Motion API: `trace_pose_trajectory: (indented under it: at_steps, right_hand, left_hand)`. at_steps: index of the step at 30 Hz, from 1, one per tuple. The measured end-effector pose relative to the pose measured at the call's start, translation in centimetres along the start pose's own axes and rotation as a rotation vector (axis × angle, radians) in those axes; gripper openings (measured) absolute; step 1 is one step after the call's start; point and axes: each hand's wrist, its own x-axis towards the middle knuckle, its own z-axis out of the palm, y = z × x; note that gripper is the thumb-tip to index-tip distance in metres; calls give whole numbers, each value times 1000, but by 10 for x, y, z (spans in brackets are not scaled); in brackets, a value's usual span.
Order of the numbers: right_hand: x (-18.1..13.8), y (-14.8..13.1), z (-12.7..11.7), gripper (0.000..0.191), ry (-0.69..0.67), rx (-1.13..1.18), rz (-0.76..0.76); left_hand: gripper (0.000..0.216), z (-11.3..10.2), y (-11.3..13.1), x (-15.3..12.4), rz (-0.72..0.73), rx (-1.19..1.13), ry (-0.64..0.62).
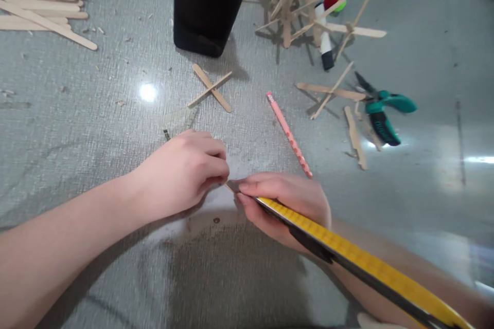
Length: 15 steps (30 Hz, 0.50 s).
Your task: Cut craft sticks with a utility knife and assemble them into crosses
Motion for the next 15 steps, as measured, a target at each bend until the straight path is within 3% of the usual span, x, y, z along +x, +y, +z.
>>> trace_pose_trajectory:
  at_steps: [15]
  right_hand:
    - [2,4,-2,27,-24,52,-25]
  left_hand:
    - [28,5,2,4,-71,-14,11]
